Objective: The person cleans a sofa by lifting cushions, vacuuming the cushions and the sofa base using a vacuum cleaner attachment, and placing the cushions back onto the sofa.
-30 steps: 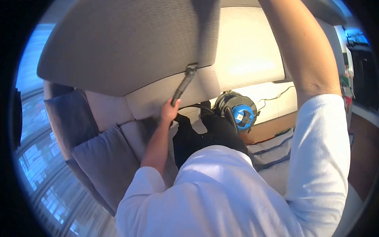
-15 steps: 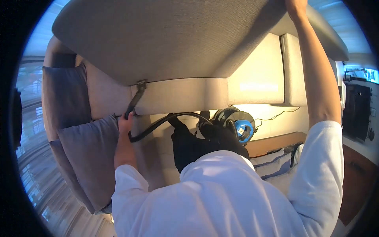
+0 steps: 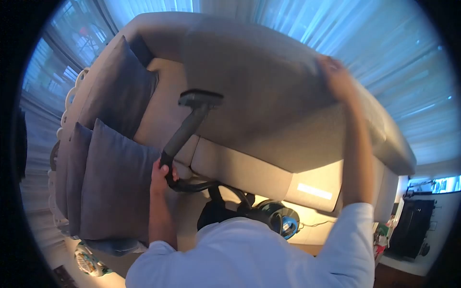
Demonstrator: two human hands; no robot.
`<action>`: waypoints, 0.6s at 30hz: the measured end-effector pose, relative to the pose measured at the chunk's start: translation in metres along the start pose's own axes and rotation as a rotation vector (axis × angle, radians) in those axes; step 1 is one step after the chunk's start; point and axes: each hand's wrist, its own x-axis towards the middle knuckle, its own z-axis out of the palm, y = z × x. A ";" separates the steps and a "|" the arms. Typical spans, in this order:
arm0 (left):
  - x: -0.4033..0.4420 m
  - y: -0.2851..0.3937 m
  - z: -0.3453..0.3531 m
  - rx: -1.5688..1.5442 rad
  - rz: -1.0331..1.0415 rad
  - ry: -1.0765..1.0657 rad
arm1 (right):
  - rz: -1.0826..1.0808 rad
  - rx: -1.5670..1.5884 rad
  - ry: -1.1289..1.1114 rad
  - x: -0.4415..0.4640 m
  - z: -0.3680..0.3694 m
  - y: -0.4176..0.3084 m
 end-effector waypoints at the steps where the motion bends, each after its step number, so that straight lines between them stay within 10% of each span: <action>1: 0.021 0.005 -0.001 -0.087 -0.025 -0.032 | 0.244 0.246 0.037 0.019 0.023 -0.047; 6: 0.102 0.003 -0.011 -0.291 -0.105 0.020 | 0.243 -0.119 0.124 0.035 0.030 -0.146; 10: 0.069 -0.057 0.002 1.020 0.407 0.658 | 0.253 -0.077 0.068 0.038 0.020 -0.136; 18: 0.064 0.043 0.069 0.594 0.515 0.458 | 0.066 -0.023 0.057 0.047 0.030 -0.160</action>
